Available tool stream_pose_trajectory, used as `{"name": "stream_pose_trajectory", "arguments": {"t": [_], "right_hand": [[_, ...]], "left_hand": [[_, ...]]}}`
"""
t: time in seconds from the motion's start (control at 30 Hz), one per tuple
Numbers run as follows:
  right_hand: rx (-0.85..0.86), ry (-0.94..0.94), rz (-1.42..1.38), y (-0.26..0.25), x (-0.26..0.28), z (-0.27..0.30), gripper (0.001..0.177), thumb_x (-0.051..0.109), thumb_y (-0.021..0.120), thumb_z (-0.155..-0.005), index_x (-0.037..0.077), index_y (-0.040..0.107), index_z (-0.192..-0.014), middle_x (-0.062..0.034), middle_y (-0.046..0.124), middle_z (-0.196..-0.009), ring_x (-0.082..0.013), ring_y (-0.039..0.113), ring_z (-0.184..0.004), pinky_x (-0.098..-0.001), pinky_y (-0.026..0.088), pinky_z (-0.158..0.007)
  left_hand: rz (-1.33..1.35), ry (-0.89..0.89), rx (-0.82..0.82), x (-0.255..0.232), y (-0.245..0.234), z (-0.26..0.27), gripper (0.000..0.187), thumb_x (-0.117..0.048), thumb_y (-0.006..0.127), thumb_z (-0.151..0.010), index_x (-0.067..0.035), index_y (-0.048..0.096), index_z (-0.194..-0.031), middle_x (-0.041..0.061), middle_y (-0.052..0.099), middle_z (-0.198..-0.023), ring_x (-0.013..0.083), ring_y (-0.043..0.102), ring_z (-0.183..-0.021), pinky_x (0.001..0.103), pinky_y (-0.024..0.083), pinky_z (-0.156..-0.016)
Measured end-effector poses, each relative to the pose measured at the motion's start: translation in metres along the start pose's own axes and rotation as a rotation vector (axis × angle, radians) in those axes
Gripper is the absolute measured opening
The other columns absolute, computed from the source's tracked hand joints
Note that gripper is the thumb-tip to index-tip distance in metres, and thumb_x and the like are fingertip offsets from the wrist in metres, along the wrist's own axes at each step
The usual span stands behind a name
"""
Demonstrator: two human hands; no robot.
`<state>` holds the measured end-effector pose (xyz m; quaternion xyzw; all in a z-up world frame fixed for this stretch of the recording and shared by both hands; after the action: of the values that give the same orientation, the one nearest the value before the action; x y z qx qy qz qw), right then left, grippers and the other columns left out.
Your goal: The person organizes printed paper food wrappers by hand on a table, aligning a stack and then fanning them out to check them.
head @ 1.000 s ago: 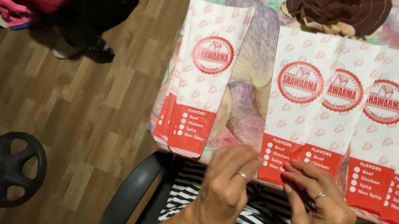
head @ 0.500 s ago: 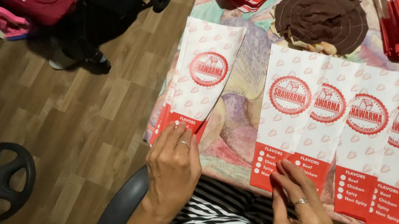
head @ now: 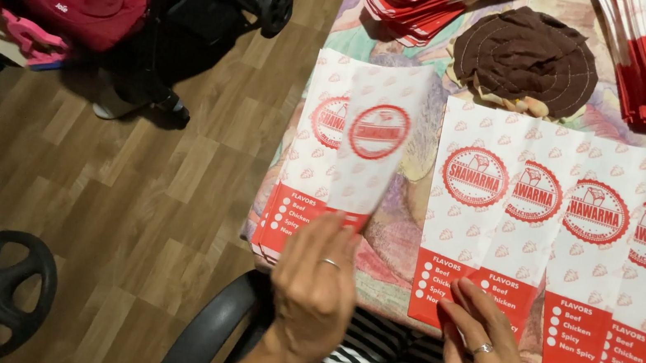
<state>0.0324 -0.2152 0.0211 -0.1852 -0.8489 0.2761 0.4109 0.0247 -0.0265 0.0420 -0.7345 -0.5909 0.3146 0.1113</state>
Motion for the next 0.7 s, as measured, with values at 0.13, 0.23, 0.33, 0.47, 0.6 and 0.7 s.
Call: {"name": "stream_pose_trajectory", "arguments": {"t": [0.13,0.23,0.33,0.47,0.6,0.7], "right_hand": [[0.020,0.013,-0.005,0.002,-0.007,0.007,0.027,-0.007,0.066,-0.092,0.002,0.071,-0.117,-0.0153,0.066,-0.135,-0.0230,0.069,-0.123,-0.0319,0.051,-0.113],[0.033,-0.004,-0.003,0.002,-0.011,0.008,0.026,-0.004,0.066,-0.093,0.001,0.071,-0.118,-0.0171,0.065,-0.137,-0.0239,0.069,-0.123,-0.0328,0.052,-0.112],[0.051,-0.031,-0.012,0.001,-0.011,0.008,0.027,-0.005,0.063,-0.095,0.001,0.069,-0.121,-0.0181,0.064,-0.139,-0.0259,0.068,-0.126,-0.0341,0.051,-0.114],[0.075,-0.044,-0.025,0.001,-0.012,0.008,0.027,-0.005,0.065,-0.094,-0.002,0.068,-0.120,-0.0205,0.063,-0.139,-0.0277,0.068,-0.124,-0.0362,0.051,-0.115],[0.076,-0.072,0.009,0.002,-0.012,0.011,0.025,-0.005,0.064,-0.096,-0.003,0.068,-0.120,-0.0214,0.062,-0.139,-0.0298,0.067,-0.125,-0.0405,0.049,-0.118],[0.068,-0.063,0.011,0.000,-0.008,0.009,0.025,-0.006,0.066,-0.095,-0.003,0.068,-0.119,-0.0217,0.063,-0.138,-0.0294,0.068,-0.123,-0.0398,0.049,-0.117]], "left_hand": [[0.154,0.040,0.147,-0.016,0.021,0.029,0.015,0.003,0.066,-0.095,0.012,0.068,-0.107,0.029,0.072,-0.110,0.0461,0.070,-0.104,0.055,0.058,-0.093],[0.236,0.048,0.294,-0.019,0.030,0.045,0.038,-0.020,0.078,-0.094,0.012,0.067,-0.111,0.035,0.066,-0.125,0.0540,0.060,-0.124,0.063,0.045,-0.109],[0.285,0.060,0.413,-0.023,0.027,0.050,0.066,-0.036,0.078,-0.093,0.014,0.057,-0.129,0.037,0.054,-0.141,0.0567,0.047,-0.137,0.067,0.036,-0.116],[0.331,0.029,0.463,-0.016,0.023,0.055,0.065,-0.034,0.080,-0.092,0.011,0.056,-0.133,0.035,0.049,-0.148,0.0547,0.045,-0.142,0.065,0.035,-0.118],[0.473,0.049,0.491,-0.008,0.019,0.060,0.070,-0.028,0.081,-0.094,0.008,0.046,-0.143,0.029,0.047,-0.152,0.0536,0.044,-0.146,0.066,0.034,-0.123],[0.559,0.074,0.452,0.004,0.006,0.055,0.056,-0.015,0.081,-0.095,0.009,0.052,-0.136,0.028,0.052,-0.147,0.0511,0.050,-0.141,0.065,0.038,-0.123]]}}
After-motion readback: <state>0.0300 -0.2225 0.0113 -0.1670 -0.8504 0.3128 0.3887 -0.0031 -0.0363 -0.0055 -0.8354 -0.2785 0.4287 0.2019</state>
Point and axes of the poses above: each hand's wrist, its own z-axis away from the middle knuckle, its own y-axis out of the palm, x = y × z, the point moved 2 cm from there along -z, towards the middle knuckle
